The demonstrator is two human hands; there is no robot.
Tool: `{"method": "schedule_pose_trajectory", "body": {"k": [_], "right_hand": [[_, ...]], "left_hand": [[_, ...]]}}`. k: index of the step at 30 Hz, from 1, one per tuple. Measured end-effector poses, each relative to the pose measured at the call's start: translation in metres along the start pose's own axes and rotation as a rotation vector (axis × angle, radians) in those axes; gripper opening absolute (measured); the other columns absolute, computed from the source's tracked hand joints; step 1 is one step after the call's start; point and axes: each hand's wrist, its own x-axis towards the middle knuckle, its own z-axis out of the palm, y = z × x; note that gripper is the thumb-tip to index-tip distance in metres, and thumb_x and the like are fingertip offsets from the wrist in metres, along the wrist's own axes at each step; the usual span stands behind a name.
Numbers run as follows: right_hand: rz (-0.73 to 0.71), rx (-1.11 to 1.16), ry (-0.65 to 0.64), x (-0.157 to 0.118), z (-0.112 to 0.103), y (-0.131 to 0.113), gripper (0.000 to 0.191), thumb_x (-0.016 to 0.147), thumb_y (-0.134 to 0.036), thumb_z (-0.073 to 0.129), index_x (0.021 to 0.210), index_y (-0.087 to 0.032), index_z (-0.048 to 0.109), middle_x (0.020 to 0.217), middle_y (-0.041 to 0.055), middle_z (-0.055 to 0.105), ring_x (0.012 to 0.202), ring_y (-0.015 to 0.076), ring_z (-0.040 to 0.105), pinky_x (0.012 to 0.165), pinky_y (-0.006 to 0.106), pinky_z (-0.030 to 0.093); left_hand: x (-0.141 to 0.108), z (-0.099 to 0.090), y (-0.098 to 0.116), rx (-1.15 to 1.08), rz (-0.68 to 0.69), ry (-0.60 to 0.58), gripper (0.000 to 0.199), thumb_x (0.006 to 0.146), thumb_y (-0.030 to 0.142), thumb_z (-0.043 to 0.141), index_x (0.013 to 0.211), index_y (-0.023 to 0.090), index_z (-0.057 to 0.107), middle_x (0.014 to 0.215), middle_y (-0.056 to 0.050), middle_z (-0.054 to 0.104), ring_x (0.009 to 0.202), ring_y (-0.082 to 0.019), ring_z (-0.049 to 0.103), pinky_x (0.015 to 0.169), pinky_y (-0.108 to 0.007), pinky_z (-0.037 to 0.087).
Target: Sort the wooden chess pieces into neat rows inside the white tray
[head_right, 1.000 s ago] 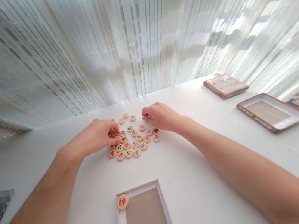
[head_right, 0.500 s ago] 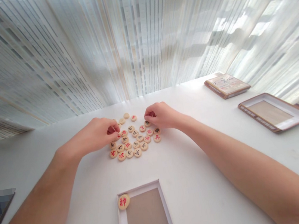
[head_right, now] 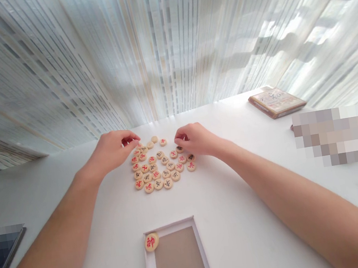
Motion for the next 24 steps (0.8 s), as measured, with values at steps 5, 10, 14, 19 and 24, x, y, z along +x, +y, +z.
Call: {"method": "schedule_pose_trajectory", "body": {"k": [5,10,14,19,24], "right_hand": [[-0.040,0.006,0.073,0.001,0.002,-0.001,0.017,0.097,-0.021,0.064,0.103,-0.019,0.080,0.106,0.0072,0.080,0.091,0.0214,0.075,0.081,0.033,0.056],[-0.065,0.012,0.082,0.000,0.005,-0.001,0.015,0.097,-0.019,0.066,0.104,-0.019,0.080,0.106,0.0083,0.079,0.088,0.0212,0.075,0.080,0.033,0.057],[-0.074,0.016,0.082,0.000,0.005,-0.002,0.015,0.097,-0.019,0.066,0.105,-0.019,0.080,0.105,0.0080,0.078,0.088,0.0210,0.075,0.079,0.033,0.057],[-0.078,0.022,0.084,-0.001,0.003,-0.003,0.015,0.098,-0.019,0.066,0.105,-0.019,0.080,0.108,0.0086,0.078,0.088,0.0209,0.076,0.080,0.033,0.057],[-0.073,0.032,0.071,-0.001,0.003,-0.004,0.015,0.098,-0.019,0.066,0.105,-0.019,0.079,0.107,0.0085,0.078,0.087,0.0208,0.076,0.078,0.032,0.058]], "left_hand": [[0.010,0.020,-0.007,-0.013,0.012,0.040,0.034,0.098,0.032,0.063,0.125,0.018,0.077,0.128,-0.012,0.076,0.107,-0.026,0.072,0.096,-0.037,0.055],[0.012,0.043,-0.005,-0.008,0.065,0.006,0.030,0.098,0.036,0.063,0.113,0.018,0.081,0.116,-0.011,0.077,0.101,-0.026,0.072,0.093,-0.037,0.056],[0.011,0.047,0.000,0.017,0.097,0.023,0.024,0.095,0.035,0.063,0.097,0.019,0.081,0.101,-0.011,0.078,0.104,-0.030,0.069,0.095,-0.040,0.053],[0.009,0.047,0.006,0.007,0.136,-0.004,0.043,0.101,0.039,0.052,0.065,0.022,0.070,0.074,-0.007,0.071,0.085,-0.026,0.067,0.081,-0.038,0.051],[0.014,0.048,0.000,-0.012,0.077,0.022,0.040,0.102,0.043,0.052,0.077,0.021,0.073,0.086,-0.008,0.075,0.086,-0.025,0.068,0.080,-0.037,0.052]]}}
